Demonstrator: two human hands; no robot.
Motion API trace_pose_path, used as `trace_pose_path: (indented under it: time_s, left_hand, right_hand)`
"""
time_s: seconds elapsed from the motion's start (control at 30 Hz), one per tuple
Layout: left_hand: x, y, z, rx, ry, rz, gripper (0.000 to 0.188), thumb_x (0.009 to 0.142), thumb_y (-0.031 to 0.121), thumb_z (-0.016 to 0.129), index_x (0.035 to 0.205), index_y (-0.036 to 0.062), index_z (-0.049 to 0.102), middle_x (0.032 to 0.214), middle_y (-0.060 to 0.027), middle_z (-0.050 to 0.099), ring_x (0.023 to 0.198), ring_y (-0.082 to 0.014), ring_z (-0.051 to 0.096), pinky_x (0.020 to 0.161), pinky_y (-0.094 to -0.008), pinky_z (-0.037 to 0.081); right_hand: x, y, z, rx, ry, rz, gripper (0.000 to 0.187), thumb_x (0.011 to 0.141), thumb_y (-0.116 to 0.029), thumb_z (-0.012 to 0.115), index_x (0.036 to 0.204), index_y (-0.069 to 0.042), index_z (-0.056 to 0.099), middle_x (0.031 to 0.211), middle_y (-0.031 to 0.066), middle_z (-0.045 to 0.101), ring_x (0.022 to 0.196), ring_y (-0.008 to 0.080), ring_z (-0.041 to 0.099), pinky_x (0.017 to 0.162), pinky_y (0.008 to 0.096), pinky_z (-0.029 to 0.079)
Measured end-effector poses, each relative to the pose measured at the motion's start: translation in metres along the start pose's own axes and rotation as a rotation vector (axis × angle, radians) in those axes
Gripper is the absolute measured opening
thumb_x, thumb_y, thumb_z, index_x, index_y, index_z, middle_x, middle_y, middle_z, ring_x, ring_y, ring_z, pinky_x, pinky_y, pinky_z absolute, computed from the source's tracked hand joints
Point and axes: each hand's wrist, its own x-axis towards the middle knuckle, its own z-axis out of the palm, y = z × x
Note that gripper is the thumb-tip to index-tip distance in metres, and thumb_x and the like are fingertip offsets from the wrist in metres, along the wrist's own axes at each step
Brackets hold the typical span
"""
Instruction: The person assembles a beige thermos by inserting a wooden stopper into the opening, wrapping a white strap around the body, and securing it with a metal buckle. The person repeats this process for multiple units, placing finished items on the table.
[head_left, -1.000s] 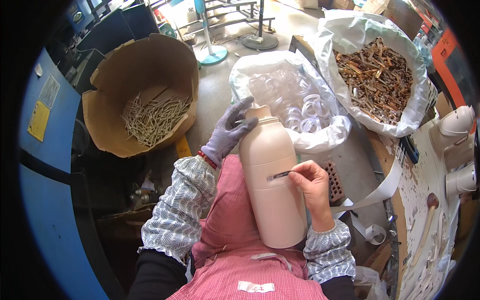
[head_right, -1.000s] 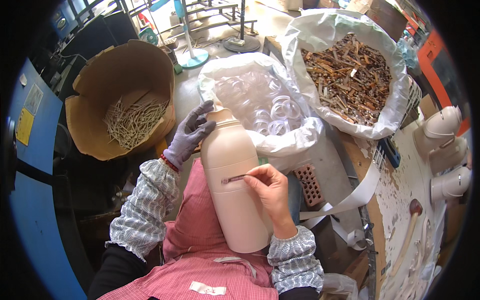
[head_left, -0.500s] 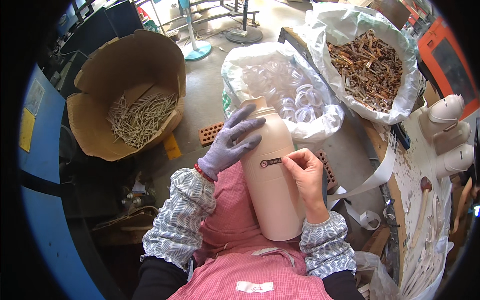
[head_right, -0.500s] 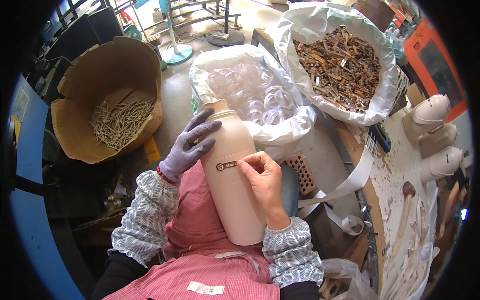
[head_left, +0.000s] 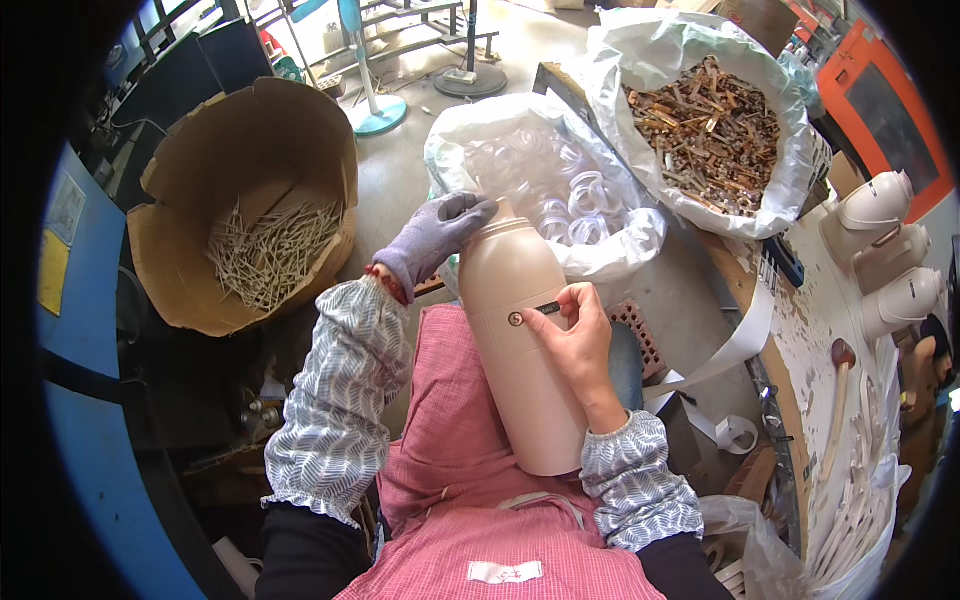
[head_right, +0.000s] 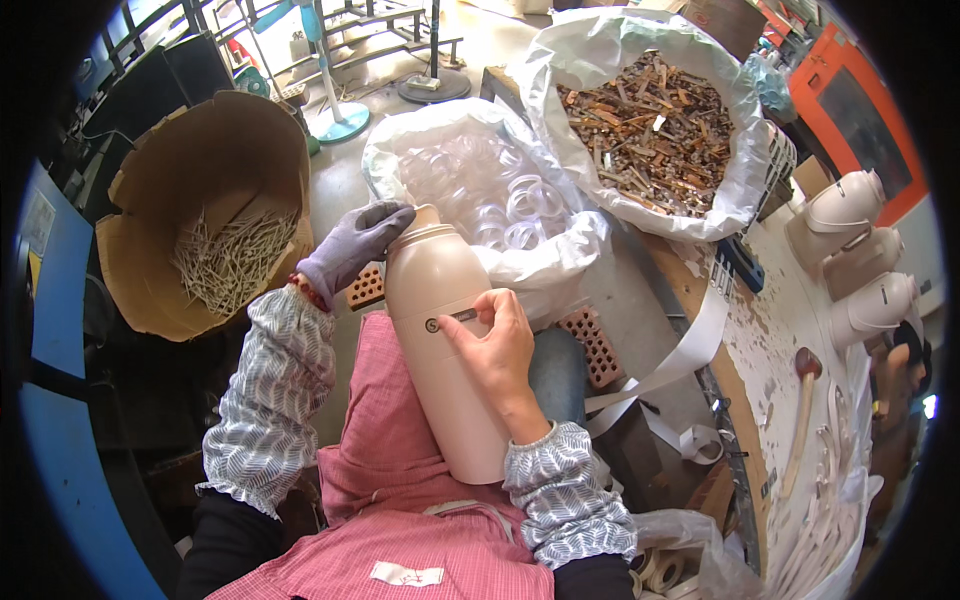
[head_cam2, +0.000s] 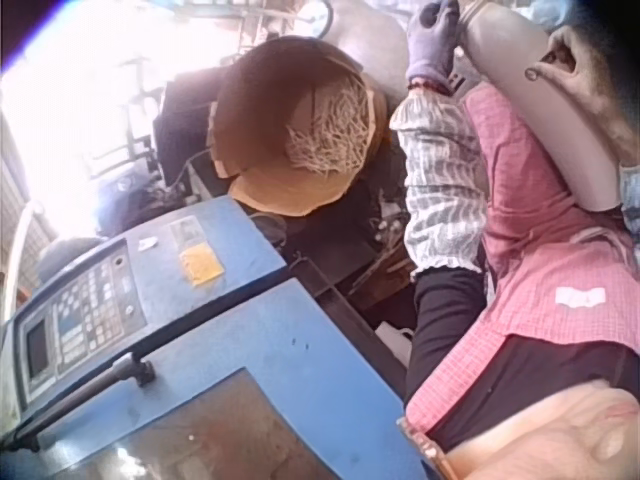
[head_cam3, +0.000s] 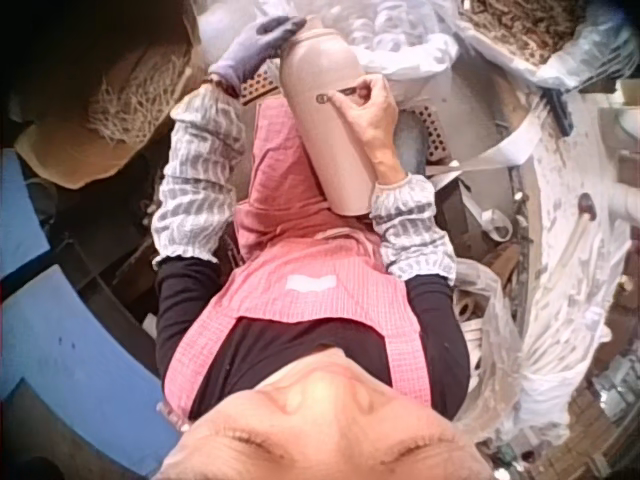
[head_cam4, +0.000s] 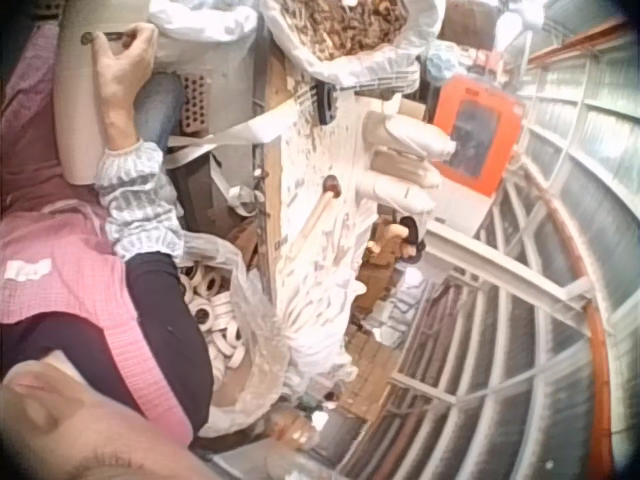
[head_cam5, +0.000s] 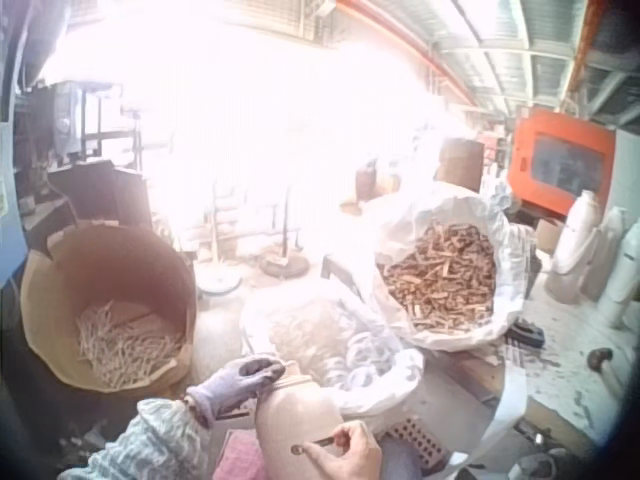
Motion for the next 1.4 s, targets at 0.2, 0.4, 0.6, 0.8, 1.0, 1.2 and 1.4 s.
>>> trace_pose_path:
  time_s: [0.2,0.4,0.6,0.8,1.0,1.2,1.4]
  left_hand:
    - [-0.043,0.023,0.001,0.073,0.05,0.072,0.042,0.093,0.043,0.059,0.096,0.0013,0.062,0.085,-0.0004,0.057,0.08,-0.0073,0.049,0.071,-0.0228,0.042]
    - [-0.164,0.115,-0.025,0.279,0.162,0.515,0.054,0.08,0.051,0.067,0.1,0.0007,0.059,0.102,-0.0069,0.053,0.095,-0.0163,0.053,0.083,-0.031,0.044]
    - [-0.204,0.164,-0.063,1.151,0.485,0.816,0.022,0.089,0.022,0.06,0.092,0.0008,0.067,0.119,-0.0157,0.058,0.123,-0.034,0.048,0.099,-0.045,0.041]
    - [-0.238,0.147,-0.066,1.112,0.239,0.746,0.022,0.082,0.022,0.066,0.093,0.0033,0.064,0.103,-0.0154,0.062,0.104,-0.0361,0.058,0.095,-0.0499,0.043]
    - [-0.232,0.158,-0.059,1.162,0.038,0.955,0.026,0.07,0.025,0.075,0.061,0.0113,0.055,0.063,-0.0017,0.056,0.064,-0.0225,0.06,0.069,-0.0408,0.049]
    - [-0.213,0.155,-0.097,1.089,0.261,0.942,0.02,0.069,0.007,0.073,0.084,0.0074,0.061,0.086,-0.0091,0.06,0.076,-0.0251,0.06,0.067,-0.0343,0.047]
    - [-0.19,0.176,-0.12,1.746,0.617,1.047,0.035,0.077,0.01,0.076,0.108,0.0081,0.06,0.087,-0.006,0.066,0.072,-0.0198,0.065,0.077,-0.0311,0.055]
  right_hand:
    - [0.011,0.101,-0.01,0.163,-0.104,0.102,0.036,0.089,-0.03,0.067,0.111,-0.004,0.056,0.089,0.0052,0.061,0.075,0.013,0.056,0.07,0.0291,0.048]
    - [0.0,-0.028,-0.035,0.875,-0.338,0.136,0.027,0.098,-0.02,0.055,0.119,-0.003,0.057,0.098,0.0032,0.063,0.084,0.0074,0.057,0.076,0.0198,0.045]
    - [-0.028,-0.098,-0.029,0.592,-0.538,-0.373,0.04,0.085,-0.011,0.07,0.121,-0.004,0.054,0.108,0.0088,0.059,0.099,0.0179,0.057,0.086,0.0311,0.046]
    - [0.088,0.008,-0.02,0.17,-0.238,-0.254,0.018,0.087,-0.016,0.065,0.096,-0.001,0.07,0.087,0.0077,0.07,0.074,0.0145,0.063,0.069,0.0295,0.051]
    - [0.164,0.102,-0.038,-0.649,-0.257,0.018,0.026,0.078,-0.029,0.073,0.093,-0.008,0.073,0.092,0.0103,0.071,0.082,0.0268,0.066,0.078,0.0345,0.05]
    - [0.158,0.103,-0.042,0.146,-0.199,-0.001,0.014,0.084,-0.011,0.07,0.094,-0.001,0.068,0.083,0.0004,0.066,0.074,0.0066,0.058,0.066,0.0227,0.047]
    - [0.123,0.086,-0.07,0.42,-0.093,0.103,0.01,0.089,-0.012,0.065,0.087,-0.003,0.064,0.08,-0.0016,0.062,0.07,0.0056,0.054,0.063,0.0193,0.041]
